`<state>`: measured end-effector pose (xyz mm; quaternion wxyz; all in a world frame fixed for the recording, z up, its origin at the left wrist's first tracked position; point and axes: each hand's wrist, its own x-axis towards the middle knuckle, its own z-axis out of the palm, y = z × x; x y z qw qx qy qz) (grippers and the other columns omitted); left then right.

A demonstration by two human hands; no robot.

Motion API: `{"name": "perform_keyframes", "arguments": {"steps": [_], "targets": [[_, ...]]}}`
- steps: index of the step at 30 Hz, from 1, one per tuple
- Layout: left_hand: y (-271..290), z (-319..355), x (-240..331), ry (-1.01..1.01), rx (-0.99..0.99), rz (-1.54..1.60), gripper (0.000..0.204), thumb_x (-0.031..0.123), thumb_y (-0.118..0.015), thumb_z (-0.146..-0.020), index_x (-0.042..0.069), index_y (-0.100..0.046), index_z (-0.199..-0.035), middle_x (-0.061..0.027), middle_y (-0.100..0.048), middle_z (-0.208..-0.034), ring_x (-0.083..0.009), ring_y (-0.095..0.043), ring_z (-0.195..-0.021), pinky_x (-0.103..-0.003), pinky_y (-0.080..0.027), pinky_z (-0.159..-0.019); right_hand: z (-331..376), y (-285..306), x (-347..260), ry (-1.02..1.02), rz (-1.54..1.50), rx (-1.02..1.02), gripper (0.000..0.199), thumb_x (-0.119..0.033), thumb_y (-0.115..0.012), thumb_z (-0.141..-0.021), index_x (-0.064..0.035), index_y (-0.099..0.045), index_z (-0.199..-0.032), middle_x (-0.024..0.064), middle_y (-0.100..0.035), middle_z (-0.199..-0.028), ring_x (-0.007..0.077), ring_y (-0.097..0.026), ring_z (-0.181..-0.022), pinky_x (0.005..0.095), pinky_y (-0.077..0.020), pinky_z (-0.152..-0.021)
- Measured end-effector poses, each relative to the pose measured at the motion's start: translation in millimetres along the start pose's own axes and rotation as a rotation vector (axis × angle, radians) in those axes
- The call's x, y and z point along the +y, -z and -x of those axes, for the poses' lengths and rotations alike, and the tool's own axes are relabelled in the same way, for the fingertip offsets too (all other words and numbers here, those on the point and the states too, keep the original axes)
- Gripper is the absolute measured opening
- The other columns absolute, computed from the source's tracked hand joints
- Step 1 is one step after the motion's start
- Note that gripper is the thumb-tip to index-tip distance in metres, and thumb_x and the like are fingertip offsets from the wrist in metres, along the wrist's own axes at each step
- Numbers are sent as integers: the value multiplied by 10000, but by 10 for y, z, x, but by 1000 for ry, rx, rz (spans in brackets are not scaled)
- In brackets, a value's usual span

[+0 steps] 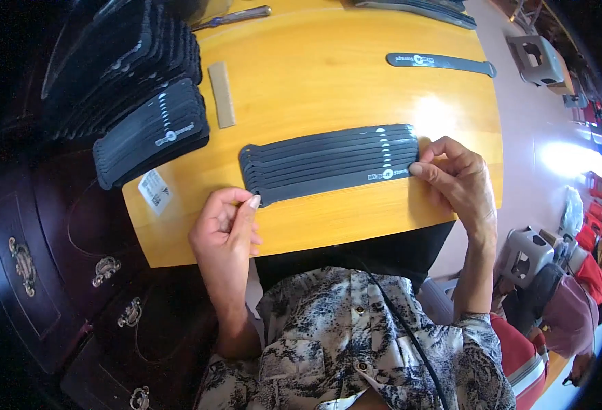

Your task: Assembling or inspecting flexible black straps by peeling off layers and aligning them on a wooden table.

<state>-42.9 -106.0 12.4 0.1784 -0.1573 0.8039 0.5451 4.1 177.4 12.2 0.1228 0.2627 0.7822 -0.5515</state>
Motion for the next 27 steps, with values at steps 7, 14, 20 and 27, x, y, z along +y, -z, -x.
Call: {"name": "perform_keyframes", "arguments": {"steps": [7, 14, 20, 27], "targets": [[50, 132, -48, -86, -126, 201, 152, 92, -561, -943, -20, -604, -1036, -95, -635, -741, -134, -620, -571, -218, -475, -462, 186, -203, -104, 244, 52, 94, 130, -125, -702, -858, -28, -618, -833, -30, -541, -566, 45, -473, -508, 226, -361, -462], [-375, -47, -20, 20, -569, 449, 262, 173, -463, -1003, -57, -577, -1059, -207, -667, -1005, -277, -685, -917, -338, -568, -791, -52, -537, -354, 354, 300, -152, 319, -268, -668, -885, 3, -670, -716, 60, -579, -519, 127, -543, -457, 286, -446, -460], [-240, -113, 13, 127, -673, 472, 348, 237, -430, -1021, -76, -530, -1134, -240, -629, -1115, -318, -643, -1045, -388, -539, -893, -164, -543, -318, 66, -90, -342, 363, -294, -664, -900, -10, -645, -675, 8, -586, -551, 50, -535, -456, 191, -427, -415], [-145, -206, 0, 172, -765, 540, 381, 230, -388, -1028, -77, -476, -1237, -272, -585, -1201, -336, -612, -1103, -391, -522, -903, -179, -383, -284, 83, -145, -484, 290, -258, -646, -917, -10, -662, -768, -1, -609, -632, 44, -568, -540, 183, -455, -477]]}}
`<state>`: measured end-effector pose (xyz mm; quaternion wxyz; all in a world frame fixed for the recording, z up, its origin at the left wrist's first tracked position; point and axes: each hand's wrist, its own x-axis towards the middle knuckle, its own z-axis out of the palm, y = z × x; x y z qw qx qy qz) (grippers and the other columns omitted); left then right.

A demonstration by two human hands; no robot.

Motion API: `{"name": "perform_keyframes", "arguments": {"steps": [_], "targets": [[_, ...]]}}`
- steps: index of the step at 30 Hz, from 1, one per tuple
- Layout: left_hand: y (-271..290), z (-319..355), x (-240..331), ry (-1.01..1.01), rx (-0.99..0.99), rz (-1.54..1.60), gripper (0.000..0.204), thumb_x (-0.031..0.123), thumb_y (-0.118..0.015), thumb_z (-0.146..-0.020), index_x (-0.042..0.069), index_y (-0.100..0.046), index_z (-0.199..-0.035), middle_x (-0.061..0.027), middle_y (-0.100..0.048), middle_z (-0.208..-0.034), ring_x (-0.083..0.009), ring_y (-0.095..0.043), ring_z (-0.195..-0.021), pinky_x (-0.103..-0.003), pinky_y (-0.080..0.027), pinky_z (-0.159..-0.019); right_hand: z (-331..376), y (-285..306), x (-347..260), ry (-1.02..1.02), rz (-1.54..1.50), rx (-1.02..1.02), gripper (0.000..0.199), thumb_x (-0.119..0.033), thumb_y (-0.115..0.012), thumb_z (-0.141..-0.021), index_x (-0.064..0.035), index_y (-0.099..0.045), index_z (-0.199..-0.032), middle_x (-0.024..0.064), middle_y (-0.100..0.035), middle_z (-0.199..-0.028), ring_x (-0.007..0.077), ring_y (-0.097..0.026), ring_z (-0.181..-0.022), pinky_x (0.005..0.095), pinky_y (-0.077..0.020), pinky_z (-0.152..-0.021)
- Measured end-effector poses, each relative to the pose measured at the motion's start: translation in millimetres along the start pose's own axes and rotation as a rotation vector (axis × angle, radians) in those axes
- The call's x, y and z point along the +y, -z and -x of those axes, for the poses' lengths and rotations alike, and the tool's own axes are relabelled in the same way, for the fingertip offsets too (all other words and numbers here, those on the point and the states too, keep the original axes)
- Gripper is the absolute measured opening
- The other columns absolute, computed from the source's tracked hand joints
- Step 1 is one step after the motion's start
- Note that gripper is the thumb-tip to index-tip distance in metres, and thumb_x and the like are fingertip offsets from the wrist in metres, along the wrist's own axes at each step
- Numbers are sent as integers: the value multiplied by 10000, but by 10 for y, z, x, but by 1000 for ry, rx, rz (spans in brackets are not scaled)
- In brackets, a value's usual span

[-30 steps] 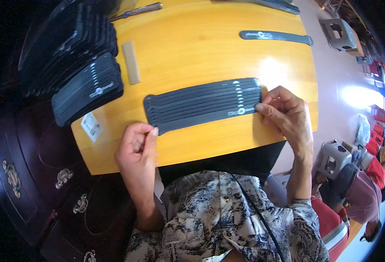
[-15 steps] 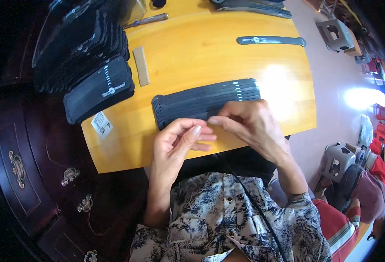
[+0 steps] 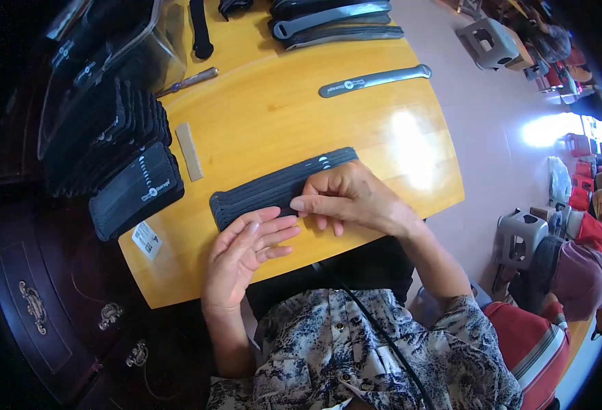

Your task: Assembling or inspecting flexible black straps by peeling off layers and aligning them on a wooden table.

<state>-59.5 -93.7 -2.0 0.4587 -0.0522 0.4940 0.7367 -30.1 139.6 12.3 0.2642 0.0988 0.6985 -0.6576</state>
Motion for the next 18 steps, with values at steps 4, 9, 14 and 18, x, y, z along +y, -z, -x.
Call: {"name": "perform_keyframes", "arguments": {"steps": [4, 9, 14, 18], "targets": [[348, -52, -77, 30, -301, 279, 546, 335, -369, -1020, -39, -304, -1412, -281, -390, -1409, -354, -434, -1295, -417, -436, -990, 130, 276, -166, 109, -133, 87, 177, -194, -643, -917, -20, -677, -908, 1, -628, -723, 45, -583, -614, 183, -471, -541], [412, -74, -117, 25, -406, 411, 668, 439, -355, -1006, -17, -206, -1470, -270, -280, -1487, -354, -329, -1368, -430, -380, -1029, -78, 773, -91, 309, 787, 713, 197, -137, -611, -888, -83, -660, -1070, 67, -659, -998, 188, -641, -799, 307, -530, -714], [414, -82, -122, 12, -419, 410, 668, 439, -353, -1006, -15, -202, -1472, -262, -284, -1488, -349, -327, -1370, -435, -375, -1041, -231, 934, 7, 321, 1146, 767, 287, -114, -564, -903, -145, -613, -1184, 43, -612, -1148, 243, -569, -1052, 370, -501, -885], [363, -108, -99, 21, -429, 428, 661, 435, -345, -1009, -11, -200, -1474, -259, -295, -1484, -338, -320, -1378, -430, -364, -1055, -191, 1016, 43, 415, 1224, 767, 198, -128, -536, -910, -107, -655, -1067, 68, -626, -972, 268, -600, -977, 393, -530, -795]]}}
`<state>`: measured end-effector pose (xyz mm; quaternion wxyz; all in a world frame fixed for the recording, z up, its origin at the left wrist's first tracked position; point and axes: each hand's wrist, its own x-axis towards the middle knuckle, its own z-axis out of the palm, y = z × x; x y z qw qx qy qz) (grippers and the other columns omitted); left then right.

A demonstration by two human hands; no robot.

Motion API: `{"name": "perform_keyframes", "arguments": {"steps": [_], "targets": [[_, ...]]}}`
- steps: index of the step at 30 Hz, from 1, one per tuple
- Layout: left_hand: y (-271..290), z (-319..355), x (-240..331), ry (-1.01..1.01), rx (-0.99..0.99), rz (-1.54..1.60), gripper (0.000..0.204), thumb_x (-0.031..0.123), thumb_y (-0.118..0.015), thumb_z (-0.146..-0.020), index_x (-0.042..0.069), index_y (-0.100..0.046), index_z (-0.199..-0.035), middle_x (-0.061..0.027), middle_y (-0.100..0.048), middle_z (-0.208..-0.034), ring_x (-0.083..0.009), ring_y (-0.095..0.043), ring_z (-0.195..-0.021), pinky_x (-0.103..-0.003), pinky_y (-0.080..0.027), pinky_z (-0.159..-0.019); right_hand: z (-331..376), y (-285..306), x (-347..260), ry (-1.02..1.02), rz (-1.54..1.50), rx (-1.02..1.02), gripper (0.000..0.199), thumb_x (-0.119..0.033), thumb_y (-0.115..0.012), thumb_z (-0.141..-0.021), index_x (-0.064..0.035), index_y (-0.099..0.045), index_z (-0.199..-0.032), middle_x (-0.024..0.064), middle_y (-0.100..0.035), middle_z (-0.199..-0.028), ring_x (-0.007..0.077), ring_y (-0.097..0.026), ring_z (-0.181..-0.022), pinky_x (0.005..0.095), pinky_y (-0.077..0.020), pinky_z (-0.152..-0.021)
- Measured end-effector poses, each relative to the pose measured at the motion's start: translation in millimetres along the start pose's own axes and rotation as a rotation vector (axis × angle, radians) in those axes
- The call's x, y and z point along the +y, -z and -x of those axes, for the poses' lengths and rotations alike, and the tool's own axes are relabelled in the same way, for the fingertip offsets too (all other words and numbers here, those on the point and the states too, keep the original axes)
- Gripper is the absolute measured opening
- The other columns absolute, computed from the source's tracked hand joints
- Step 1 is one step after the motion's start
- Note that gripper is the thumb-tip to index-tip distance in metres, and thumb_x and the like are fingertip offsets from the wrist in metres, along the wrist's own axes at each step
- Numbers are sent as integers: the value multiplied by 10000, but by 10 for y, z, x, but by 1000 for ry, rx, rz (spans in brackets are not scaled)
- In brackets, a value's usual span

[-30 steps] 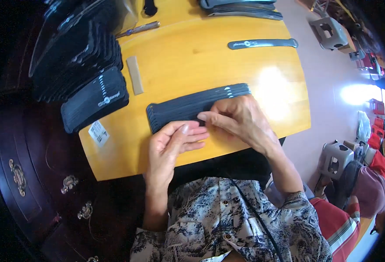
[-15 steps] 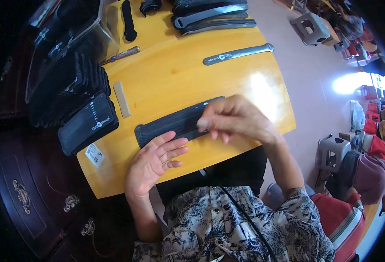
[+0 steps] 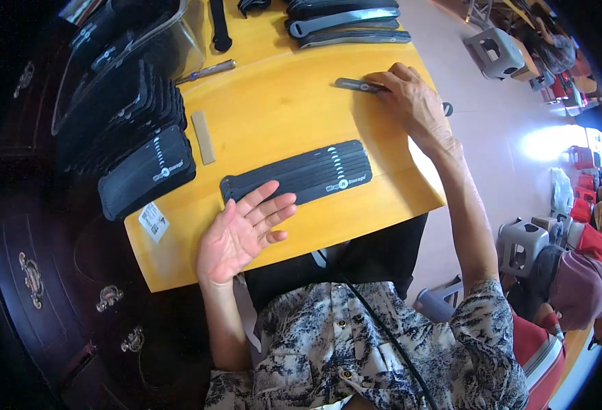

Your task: Assembling or inspecting flexible black straps by peeling off layers and aligning them on a wooden table.

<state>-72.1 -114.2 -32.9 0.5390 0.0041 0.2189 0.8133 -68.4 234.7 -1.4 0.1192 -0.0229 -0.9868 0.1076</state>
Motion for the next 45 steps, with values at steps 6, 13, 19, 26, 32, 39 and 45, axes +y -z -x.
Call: {"name": "perform_keyframes", "arguments": {"steps": [6, 13, 19, 26, 32, 39, 45], "targets": [[-180, 13, -14, -6, 124, -175, 627, 411, -351, -1013, 0, -221, -1469, -257, -320, -1472, -337, -371, -1350, -411, -381, -1044, 239, 470, -231, -189, -155, -41, 151, -164, -608, -877, -25, -630, -934, 85, -601, -804, 227, -619, -698, 362, -484, -644], [-503, 29, -247, -158, 284, -521, 584, 369, -359, -1020, -12, -256, -1451, -240, -415, -1411, -327, -500, -1241, -408, -428, -1001, 665, 749, -534, -502, -1287, -114, 172, -203, -634, -925, -51, -563, -889, -23, -521, -656, 37, -466, -495, 186, -342, -408], [-572, 167, -529, -189, 238, -464, 533, 300, -486, -995, -30, -363, -1396, -231, -491, -1331, -272, -581, -1132, -380, -516, -888, 820, 330, -891, -632, -1559, -14, 201, -192, -570, -961, -11, -548, -1047, 47, -599, -790, 78, -579, -544, 164, -465, -434], [-600, 403, -498, -272, 663, -705, 177, 18, -556, -936, -64, -579, -1091, -150, -679, -945, -171, -667, -765, -250, -533, -673, 1013, 170, -1074, -775, -1586, -168, 184, -167, -610, -924, -12, -556, -1007, 63, -610, -790, 96, -624, -626, 189, -514, -479], [-513, 492, -401, -302, 856, -977, 185, -1, -554, -928, -29, -648, -1085, -72, -651, -886, -114, -615, -713, -212, -484, -650, 1143, 184, -814, -768, -1481, -186, 137, -146, -642, -910, -25, -596, -956, 38, -629, -764, 76, -590, -615, 188, -494, -502], [-482, 411, -352, -388, 922, -1188, 211, -1, -544, -932, -2, -645, -1118, -64, -596, -966, -108, -616, -766, -219, -488, -703, 1161, 299, -794, -731, -1165, -314, 202, -165, -597, -944, 7, -658, -1032, 38, -678, -833, 59, -565, -657, 197, -475, -580], [-476, 365, -398, -480, 1075, -952, 140, 24, -596, -912, -17, -640, -1039, -31, -640, -840, -74, -597, -737, -194, -469, -692, 1175, 213, -727, -725, -1129, -285, 142, -141, -701, -868, -10, -661, -905, 6, -628, -705, 47, -537, -592, 180, -436, -537]]}}
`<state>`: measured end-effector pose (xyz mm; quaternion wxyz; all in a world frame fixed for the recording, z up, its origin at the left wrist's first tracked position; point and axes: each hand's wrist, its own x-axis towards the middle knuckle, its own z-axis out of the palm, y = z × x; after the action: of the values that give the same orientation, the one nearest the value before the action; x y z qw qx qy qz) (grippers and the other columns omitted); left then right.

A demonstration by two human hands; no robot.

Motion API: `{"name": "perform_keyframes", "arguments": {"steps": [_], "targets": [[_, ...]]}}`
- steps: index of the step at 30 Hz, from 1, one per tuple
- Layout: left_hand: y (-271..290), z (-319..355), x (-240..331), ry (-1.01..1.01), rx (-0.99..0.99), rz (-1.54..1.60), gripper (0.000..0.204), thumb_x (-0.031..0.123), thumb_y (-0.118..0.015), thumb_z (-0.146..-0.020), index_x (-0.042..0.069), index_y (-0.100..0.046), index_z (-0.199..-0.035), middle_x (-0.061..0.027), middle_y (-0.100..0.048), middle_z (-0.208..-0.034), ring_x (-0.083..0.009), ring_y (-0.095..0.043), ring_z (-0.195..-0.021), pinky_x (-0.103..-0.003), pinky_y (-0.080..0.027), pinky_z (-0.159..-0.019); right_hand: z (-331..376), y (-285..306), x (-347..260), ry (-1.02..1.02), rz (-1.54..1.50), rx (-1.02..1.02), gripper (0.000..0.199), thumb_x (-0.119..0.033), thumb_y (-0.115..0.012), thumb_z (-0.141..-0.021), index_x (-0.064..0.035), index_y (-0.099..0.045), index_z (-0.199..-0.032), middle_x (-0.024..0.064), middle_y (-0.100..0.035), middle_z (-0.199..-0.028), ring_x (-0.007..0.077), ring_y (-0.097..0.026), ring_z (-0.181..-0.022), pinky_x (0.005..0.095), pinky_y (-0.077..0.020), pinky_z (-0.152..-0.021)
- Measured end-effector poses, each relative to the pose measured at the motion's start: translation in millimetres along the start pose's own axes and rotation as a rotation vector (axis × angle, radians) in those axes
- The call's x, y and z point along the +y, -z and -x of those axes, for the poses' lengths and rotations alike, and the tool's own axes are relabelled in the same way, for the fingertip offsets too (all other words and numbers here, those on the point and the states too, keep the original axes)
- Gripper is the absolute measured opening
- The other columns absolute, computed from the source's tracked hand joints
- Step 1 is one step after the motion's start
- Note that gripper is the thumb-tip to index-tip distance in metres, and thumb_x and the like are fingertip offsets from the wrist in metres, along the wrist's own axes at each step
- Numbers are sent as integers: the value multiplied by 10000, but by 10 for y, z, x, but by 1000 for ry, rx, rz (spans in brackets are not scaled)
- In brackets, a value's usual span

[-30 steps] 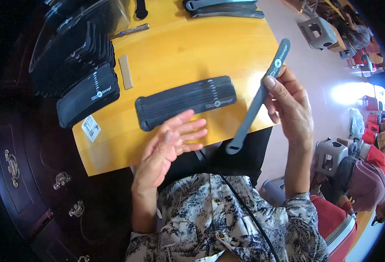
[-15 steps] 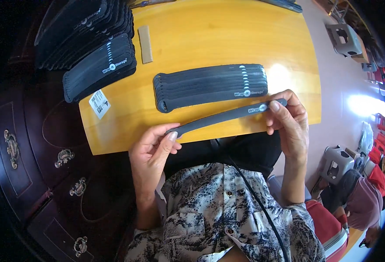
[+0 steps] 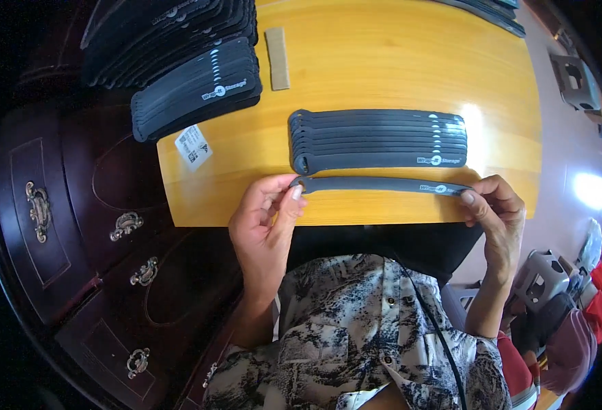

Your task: Assembling or inspecting flexible black straps by peeling off layers and aligning them on a wooden table.

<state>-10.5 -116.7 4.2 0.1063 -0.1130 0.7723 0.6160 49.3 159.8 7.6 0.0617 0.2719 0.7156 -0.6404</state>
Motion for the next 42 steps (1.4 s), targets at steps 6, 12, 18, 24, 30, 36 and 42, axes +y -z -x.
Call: {"name": "perform_keyframes", "arguments": {"steps": [6, 12, 18, 24, 30, 36, 42], "targets": [[4, -88, -55, -136, 12, -257, 136, -29, -646, -861, -13, -628, -995, -17, -608, -844, -52, -566, -728, -186, -449, -654, -50, -2, -4, -18, -9, 47, 145, -163, -696, -876, -28, -648, -890, -2, -620, -697, 46, -528, -575, 183, -414, -514], [-20, -157, -81, -128, 35, -148, 165, -35, -666, -841, 1, -626, -997, -6, -612, -813, -39, -551, -702, -187, -442, -614, -83, -16, -45, -12, 25, 46, 182, -237, -680, -887, -57, -651, -893, -1, -640, -745, 35, -529, -577, 175, -413, -498], [-52, -164, -44, -118, 68, -154, 144, -42, -669, -838, 3, -603, -958, -10, -626, -797, -29, -543, -684, -179, -444, -615, -122, -26, -36, -32, 98, 80, 178, -244, -682, -887, -72, -642, -863, -19, -613, -715, 29, -515, -573, 168, -394, -491], [-44, -194, -68, -95, 51, -122, 134, -43, -671, -837, 0, -585, -930, -6, -625, -764, -23, -537, -655, -177, -437, -594, -140, -31, -40, -29, 64, 94, 155, -203, -704, -872, -57, -655, -859, -20, -631, -703, 27, -518, -558, 172, -392, -473], [-47, -213, -54, -94, 65, -134, 128, -41, -671, -838, -1, -583, -922, -3, -618, -739, -22, -531, -629, -181, -435, -569, -167, -47, -41, 4, 77, 73, 156, -205, -696, -880, -55, -654, -864, -17, -620, -690, 22, -510, -540, 165, -376, -447], [-50, -231, -67, -108, 69, -181, 121, -27, -675, -839, 0, -586, -916, -3, -611, -725, -29, -530, -614, -185, -436, -560, -185, -62, -47, -7, 70, 78, 154, -202, -698, -879, -55, -653, -866, -18, -610, -674, 20, -502, -526, 165, -374, -443], [-138, -242, -24, -64, 45, -170, 110, -15, -671, -847, 16, -580, -899, 7, -598, -731, -30, -534, -635, -191, -442, -578, -150, -30, -82, -47, 100, 142, 170, -226, -682, -891, -67, -646, -842, -34, -565, -623, 20, -477, -496, 161, -324, -433]]}}
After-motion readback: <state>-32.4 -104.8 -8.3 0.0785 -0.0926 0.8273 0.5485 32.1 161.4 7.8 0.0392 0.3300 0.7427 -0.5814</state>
